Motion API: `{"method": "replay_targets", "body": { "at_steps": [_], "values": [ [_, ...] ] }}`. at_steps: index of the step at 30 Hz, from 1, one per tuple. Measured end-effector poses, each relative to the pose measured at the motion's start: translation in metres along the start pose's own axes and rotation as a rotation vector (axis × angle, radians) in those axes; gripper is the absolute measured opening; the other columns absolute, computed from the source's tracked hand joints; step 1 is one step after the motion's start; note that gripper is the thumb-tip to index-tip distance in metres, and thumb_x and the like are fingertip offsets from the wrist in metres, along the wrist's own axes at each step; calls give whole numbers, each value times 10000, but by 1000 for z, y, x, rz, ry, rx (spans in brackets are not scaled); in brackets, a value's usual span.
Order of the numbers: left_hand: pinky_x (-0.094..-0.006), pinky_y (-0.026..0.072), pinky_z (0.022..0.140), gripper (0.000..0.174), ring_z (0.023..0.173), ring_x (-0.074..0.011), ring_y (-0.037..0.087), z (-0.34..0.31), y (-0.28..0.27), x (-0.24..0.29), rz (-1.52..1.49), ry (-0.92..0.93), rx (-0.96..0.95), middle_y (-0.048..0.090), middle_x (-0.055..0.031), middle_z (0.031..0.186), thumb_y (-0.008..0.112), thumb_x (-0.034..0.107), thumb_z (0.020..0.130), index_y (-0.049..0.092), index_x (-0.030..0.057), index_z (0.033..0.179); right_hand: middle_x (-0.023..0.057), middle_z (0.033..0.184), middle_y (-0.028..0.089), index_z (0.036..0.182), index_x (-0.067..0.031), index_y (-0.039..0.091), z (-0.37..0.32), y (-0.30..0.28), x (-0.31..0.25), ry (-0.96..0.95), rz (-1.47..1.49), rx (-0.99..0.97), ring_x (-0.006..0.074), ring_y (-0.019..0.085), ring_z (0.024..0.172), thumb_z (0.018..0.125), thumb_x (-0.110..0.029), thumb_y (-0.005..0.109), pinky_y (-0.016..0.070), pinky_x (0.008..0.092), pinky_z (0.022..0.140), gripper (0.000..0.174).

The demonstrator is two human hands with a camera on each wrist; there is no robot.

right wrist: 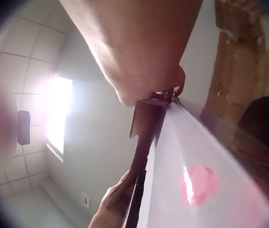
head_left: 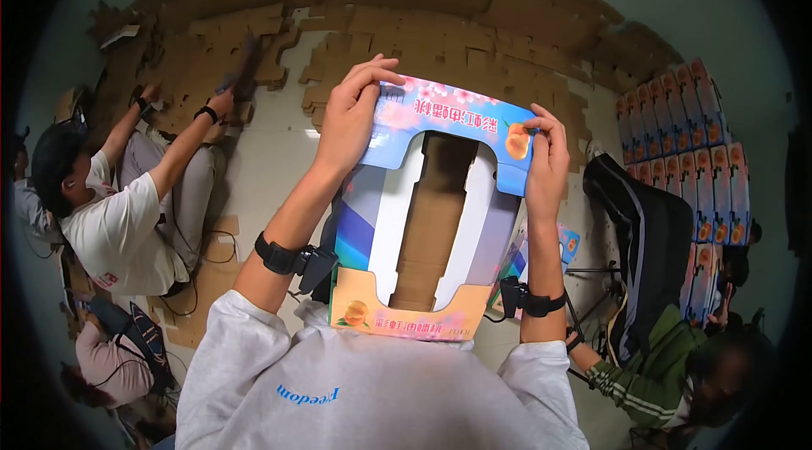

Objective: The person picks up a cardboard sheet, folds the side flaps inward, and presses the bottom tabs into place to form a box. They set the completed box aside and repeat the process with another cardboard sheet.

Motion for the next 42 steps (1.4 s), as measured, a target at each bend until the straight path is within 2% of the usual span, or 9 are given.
{"method": "replay_targets", "body": {
  "at_steps": [6, 12, 19, 24, 30, 33, 34, 40, 42],
  "values": [
    [-293, 482, 967, 285, 1110, -142, 614, -9, -11, -2, 28, -90, 123, 692, -103, 1395, 441, 7, 1080, 713, -8, 995, 188, 1363, 655, 1131, 20, 647, -7, -3, 18, 29, -23, 68, 303, 631, 1260, 1068, -54, 418, 461, 414, 1104, 249],
    [-305, 493, 979, 263, 1115, -137, 628, -18, -10, -25, -261, -365, 219, 699, -82, 1234, 428, 102, 1127, 670, 10, 1176, 226, 1280, 645, 1251, 42, 585, -14, -5, -2, 39, -330, 99, 378, 626, 1199, 1089, -103, 428, 470, 466, 1034, 268],
    [-313, 495, 954, 257, 1047, -196, 633, -8, -11, -15, 83, -108, 168, 659, -95, 1138, 427, 117, 1136, 642, 14, 1232, 299, 1159, 679, 1227, 18, 559, -16, -3, 12, 135, -433, 75, 467, 653, 1094, 1109, -151, 430, 485, 533, 911, 244],
    [-410, 515, 1025, 266, 1225, -322, 655, -17, -6, 2, 346, 36, 95, 627, -182, 1317, 467, 90, 1117, 618, 20, 1325, 335, 957, 703, 1146, -9, 541, -18, -1, -6, 201, -608, -13, 559, 648, 933, 1112, -172, 427, 467, 617, 799, 201],
    [-385, 439, 1161, 509, 1383, -314, 574, -22, 4, -42, 151, -263, 9, 573, -186, 1514, 523, 288, 1138, 438, 106, 1605, 323, 901, 687, 1115, 6, 544, -24, -6, 0, 37, -581, 145, 547, 644, 887, 1108, -180, 429, 469, 604, 779, 219],
    [-364, 410, 1179, 586, 1411, -263, 549, -25, 8, -52, -47, -447, -60, 547, -152, 1568, 555, 389, 1122, 421, 118, 1624, 318, 906, 683, 1053, 26, 565, -28, -9, 21, 208, -433, 59, 539, 648, 894, 1101, -207, 459, 463, 598, 779, 261],
    [-352, 412, 1171, 604, 1408, -241, 544, -26, 10, -52, -92, -439, -57, 551, -137, 1564, 561, 412, 1117, 419, 126, 1629, 288, 768, 614, 889, 52, 576, -27, -14, 17, 181, -344, 157, 475, 572, 693, 1100, -284, 524, 439, 556, 689, 400],
    [-352, 402, 1180, 597, 1407, -233, 542, -28, 10, -57, -87, -394, -31, 552, -124, 1566, 564, 404, 1119, 426, 125, 1628, 129, 561, 361, 674, 65, 503, -20, -18, 16, 417, -474, -73, 294, 269, 619, 1085, -410, 615, 344, 470, 561, 638],
    [-354, 402, 1181, 593, 1414, -231, 537, -27, 12, -57, -112, -396, -29, 545, -127, 1574, 577, 400, 1113, 443, 123, 1620, 178, 580, 411, 697, 67, 513, -25, -18, 12, 348, -484, -3, 325, 328, 592, 1091, -396, 606, 362, 484, 574, 615]
  ]
}}
Point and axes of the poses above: each hand's wrist, its own z-axis towards the middle knuckle, its own y-axis out of the palm, x = y × z, the point moved 10 cm from there along z, towards the middle knuckle
